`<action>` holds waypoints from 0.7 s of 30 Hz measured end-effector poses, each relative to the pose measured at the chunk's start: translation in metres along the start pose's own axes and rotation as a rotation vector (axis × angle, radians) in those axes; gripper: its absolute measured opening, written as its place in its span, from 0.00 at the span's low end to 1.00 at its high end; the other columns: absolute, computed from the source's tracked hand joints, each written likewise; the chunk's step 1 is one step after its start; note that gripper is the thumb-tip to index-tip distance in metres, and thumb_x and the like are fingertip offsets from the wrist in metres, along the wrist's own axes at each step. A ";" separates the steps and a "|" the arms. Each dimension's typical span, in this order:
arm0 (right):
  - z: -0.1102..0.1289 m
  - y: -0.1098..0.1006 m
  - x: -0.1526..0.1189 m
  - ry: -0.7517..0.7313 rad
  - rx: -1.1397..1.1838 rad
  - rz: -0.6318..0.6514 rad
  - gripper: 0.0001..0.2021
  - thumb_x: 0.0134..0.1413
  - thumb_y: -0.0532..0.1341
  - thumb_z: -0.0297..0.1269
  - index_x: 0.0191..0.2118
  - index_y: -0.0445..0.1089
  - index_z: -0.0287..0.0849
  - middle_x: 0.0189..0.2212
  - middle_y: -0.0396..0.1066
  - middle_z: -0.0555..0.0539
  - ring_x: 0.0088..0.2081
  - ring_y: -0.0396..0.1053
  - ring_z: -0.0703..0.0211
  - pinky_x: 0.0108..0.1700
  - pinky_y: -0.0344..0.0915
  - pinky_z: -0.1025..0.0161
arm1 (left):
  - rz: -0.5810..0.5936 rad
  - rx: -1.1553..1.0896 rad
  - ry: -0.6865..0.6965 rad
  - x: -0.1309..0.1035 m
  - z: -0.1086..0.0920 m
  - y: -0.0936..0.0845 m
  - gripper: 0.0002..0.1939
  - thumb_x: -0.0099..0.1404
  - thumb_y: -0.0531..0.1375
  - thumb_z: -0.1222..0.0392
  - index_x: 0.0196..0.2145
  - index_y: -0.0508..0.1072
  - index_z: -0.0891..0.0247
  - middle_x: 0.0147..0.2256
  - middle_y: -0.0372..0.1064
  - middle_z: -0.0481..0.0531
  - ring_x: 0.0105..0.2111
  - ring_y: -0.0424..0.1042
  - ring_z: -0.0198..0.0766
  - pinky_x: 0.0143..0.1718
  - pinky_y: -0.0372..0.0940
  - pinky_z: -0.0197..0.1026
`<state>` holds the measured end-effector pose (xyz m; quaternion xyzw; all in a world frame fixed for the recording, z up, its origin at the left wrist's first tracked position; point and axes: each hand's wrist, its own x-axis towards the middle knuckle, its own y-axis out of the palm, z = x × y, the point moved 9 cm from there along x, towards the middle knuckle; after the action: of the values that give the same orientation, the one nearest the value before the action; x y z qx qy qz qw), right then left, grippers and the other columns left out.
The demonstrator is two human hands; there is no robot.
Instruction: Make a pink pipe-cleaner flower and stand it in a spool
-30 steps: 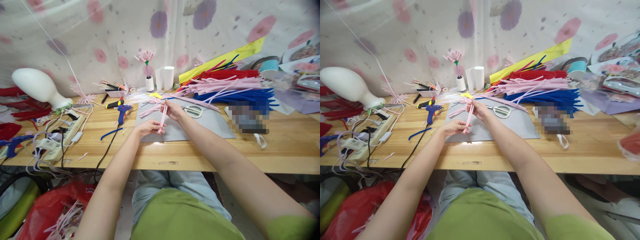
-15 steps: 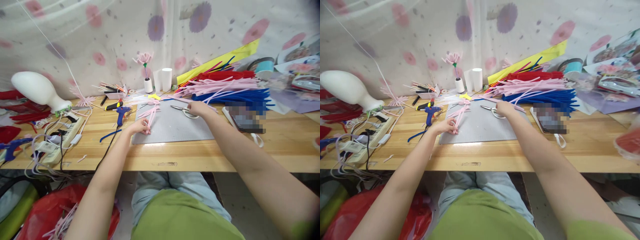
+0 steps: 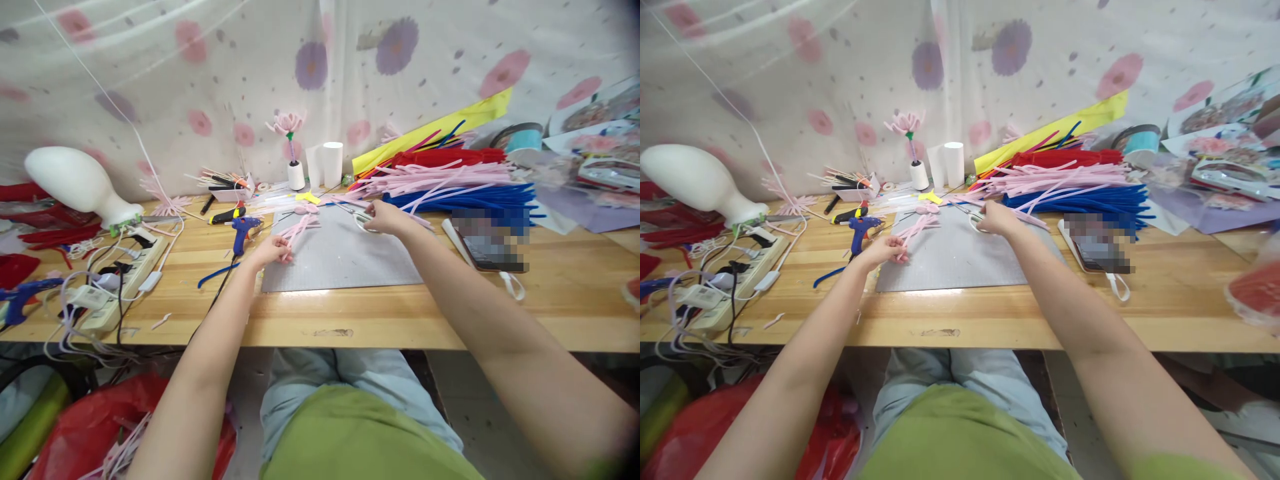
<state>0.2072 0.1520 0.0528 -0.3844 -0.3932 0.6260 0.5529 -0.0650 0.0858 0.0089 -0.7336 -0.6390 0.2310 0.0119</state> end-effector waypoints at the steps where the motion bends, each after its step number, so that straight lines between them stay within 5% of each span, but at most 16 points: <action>1: 0.005 0.002 0.000 -0.009 0.159 0.015 0.19 0.40 0.66 0.39 0.40 0.66 0.36 0.33 0.69 0.42 0.34 0.67 0.57 0.35 0.63 0.61 | -0.016 -0.017 0.008 0.001 0.001 -0.002 0.07 0.51 0.60 0.71 0.26 0.63 0.68 0.19 0.66 0.47 0.21 0.71 0.34 0.24 0.65 0.35; 4: 0.029 0.023 0.000 -0.069 0.850 0.162 0.14 0.45 0.63 0.44 0.31 0.67 0.37 0.27 0.68 0.46 0.26 0.64 0.64 0.31 0.64 0.64 | -0.069 -0.075 0.049 0.005 0.002 -0.007 0.07 0.51 0.59 0.71 0.26 0.63 0.68 0.19 0.65 0.46 0.21 0.71 0.33 0.25 0.66 0.36; 8: 0.075 0.070 -0.017 -0.130 1.416 0.651 0.22 0.57 0.48 0.52 0.32 0.66 0.36 0.31 0.70 0.41 0.30 0.68 0.62 0.34 0.68 0.63 | -0.164 -0.103 0.117 0.007 -0.002 -0.014 0.06 0.51 0.60 0.71 0.26 0.64 0.68 0.19 0.65 0.45 0.20 0.70 0.32 0.25 0.65 0.35; 15: 0.113 0.103 -0.052 -0.150 1.481 1.175 0.37 0.49 0.40 0.65 0.38 0.66 0.33 0.37 0.71 0.34 0.37 0.71 0.51 0.44 0.66 0.51 | -0.265 -0.131 0.176 0.006 -0.010 -0.019 0.06 0.52 0.60 0.69 0.28 0.65 0.67 0.19 0.65 0.45 0.20 0.70 0.32 0.24 0.64 0.34; 21: 0.122 0.105 -0.055 -0.191 1.577 1.263 0.40 0.49 0.38 0.66 0.41 0.66 0.32 0.37 0.71 0.34 0.39 0.71 0.51 0.46 0.64 0.50 | -0.199 -0.096 0.222 0.007 -0.007 -0.005 0.06 0.52 0.59 0.71 0.26 0.63 0.66 0.19 0.62 0.42 0.18 0.68 0.30 0.22 0.61 0.32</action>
<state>0.0598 0.0804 0.0074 0.0044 0.3645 0.9130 0.1833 -0.0665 0.0949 0.0143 -0.6873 -0.7137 0.1157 0.0703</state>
